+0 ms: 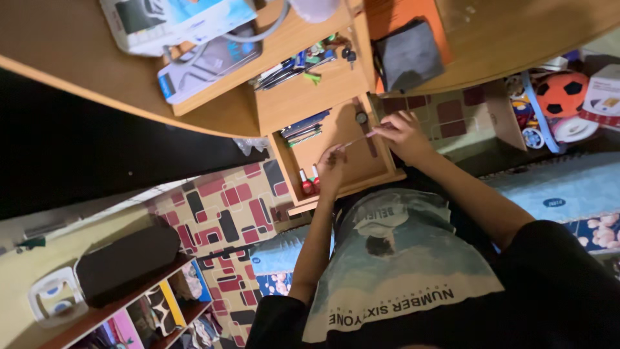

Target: The person systematically cleans various stationery items from a wooden drawer using a grey cloth. They pick up each item individually, wipe it thoroughly, and place it back into the drawer. The items handled include pens, a ruler, a small box, and a pair of scissors.

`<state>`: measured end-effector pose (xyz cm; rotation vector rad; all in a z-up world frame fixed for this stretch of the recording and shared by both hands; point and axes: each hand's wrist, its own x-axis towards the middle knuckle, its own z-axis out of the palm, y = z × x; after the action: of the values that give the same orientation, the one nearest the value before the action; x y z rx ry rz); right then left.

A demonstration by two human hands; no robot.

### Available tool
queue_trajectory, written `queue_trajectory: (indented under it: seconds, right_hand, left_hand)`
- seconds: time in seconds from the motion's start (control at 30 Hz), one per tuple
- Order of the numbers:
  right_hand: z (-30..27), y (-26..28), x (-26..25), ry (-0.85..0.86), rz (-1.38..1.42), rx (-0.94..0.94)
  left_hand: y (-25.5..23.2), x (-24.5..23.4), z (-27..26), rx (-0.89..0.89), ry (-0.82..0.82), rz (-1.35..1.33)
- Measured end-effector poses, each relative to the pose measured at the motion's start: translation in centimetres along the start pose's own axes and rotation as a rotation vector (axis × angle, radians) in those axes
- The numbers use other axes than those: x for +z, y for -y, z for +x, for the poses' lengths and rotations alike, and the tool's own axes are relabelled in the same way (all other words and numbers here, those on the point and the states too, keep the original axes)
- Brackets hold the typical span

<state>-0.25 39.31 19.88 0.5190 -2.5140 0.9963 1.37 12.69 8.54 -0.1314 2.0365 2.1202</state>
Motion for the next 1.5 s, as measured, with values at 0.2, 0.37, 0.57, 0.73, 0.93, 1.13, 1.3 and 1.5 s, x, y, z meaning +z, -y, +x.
queue_trajectory:
  seconds: [0.2,0.37,0.57,0.73,0.93,1.13,1.3,1.5]
  right_hand:
    - [-1.6,-2.6,-1.3,0.088,-0.065,0.058]
    - [-2.8,-3.9,-2.9,0.084,0.158,0.405]
    - [-7.2,-15.2,3.2,-0.302,0.057,0.491]
    - [-7.5,-23.6,8.1,-0.664,0.476,0.987]
    - [-5.1,-25.6,10.3,-0.527,0.787,1.188]
    - [-3.0,-25.6,11.2,-0.622,0.971,1.366]
    - [-2.4,-24.9,10.7,-0.629,1.149,1.104]
    - [-5.1,-20.9,5.9,-0.450,1.180,1.114]
  left_hand:
    - [-0.3,2.3,0.2,-0.196,0.010,-0.073]
    - [-1.1,3.7,-0.3,-0.198,0.003,-0.046]
    - [-1.8,4.5,-1.1,-0.259,-0.058,-0.158]
    - [-3.2,5.7,-1.5,-0.250,-0.089,-0.208]
    - [-4.6,6.7,-2.2,-0.241,-0.097,-0.248]
    - [-4.7,7.1,-2.2,-0.230,-0.086,-0.264]
    - [-5.3,7.9,-1.8,-0.186,-0.082,-0.219]
    - [-7.4,9.1,-2.0,-0.092,-0.012,-0.265]
